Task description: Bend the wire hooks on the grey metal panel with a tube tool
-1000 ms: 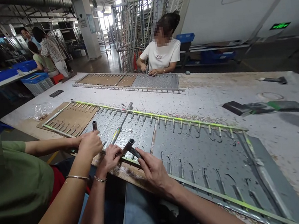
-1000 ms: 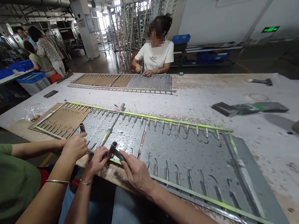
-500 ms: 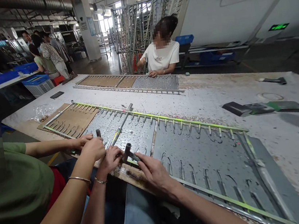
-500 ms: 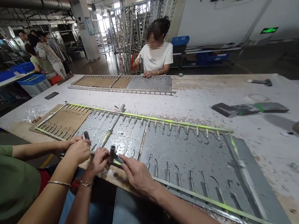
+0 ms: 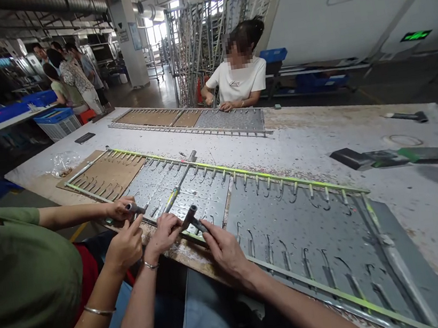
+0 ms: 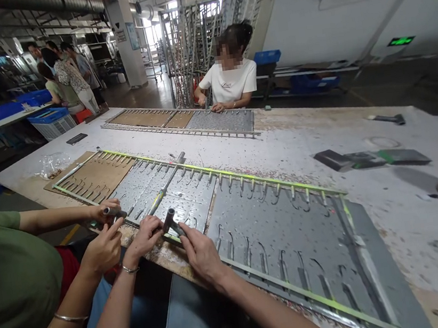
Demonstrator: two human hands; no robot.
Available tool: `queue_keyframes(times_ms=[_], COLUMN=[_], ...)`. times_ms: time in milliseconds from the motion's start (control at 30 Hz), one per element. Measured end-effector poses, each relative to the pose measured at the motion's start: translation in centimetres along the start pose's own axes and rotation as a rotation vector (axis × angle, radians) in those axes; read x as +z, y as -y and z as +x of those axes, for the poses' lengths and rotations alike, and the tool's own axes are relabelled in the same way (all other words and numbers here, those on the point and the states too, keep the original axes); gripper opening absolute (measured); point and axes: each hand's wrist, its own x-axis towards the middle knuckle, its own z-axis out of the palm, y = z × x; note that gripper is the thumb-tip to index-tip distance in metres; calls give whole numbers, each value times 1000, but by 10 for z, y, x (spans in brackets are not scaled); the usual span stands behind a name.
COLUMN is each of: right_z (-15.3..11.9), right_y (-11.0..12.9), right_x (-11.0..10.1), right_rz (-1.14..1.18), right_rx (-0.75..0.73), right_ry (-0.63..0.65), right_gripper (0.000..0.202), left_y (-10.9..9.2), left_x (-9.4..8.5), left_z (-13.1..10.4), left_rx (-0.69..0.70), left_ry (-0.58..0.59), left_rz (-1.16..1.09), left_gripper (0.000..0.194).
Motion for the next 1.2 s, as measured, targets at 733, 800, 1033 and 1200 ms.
queue_keyframes(times_ms=[733,800,1033,1200], right_z=[-31,-30,-29,-31], right_y=[-47,-45,-42,-46], right_x=[-8,-9,-9,-8], right_rz=[265,257,274,282], right_rx=[596,587,586,606], right_ry=[-56,-52,-39,-10], right_gripper=[80,78,75,80], left_y=[-79,-78,-77,-77], left_x=[82,81,80,78], left_z=[72,69,70,70], left_rx=[-435,-438,-445,-458], left_ry=[-39,-51,-74,-61], left_rz=[-683,-694,-724,-723], left_gripper=[14,15,13,13])
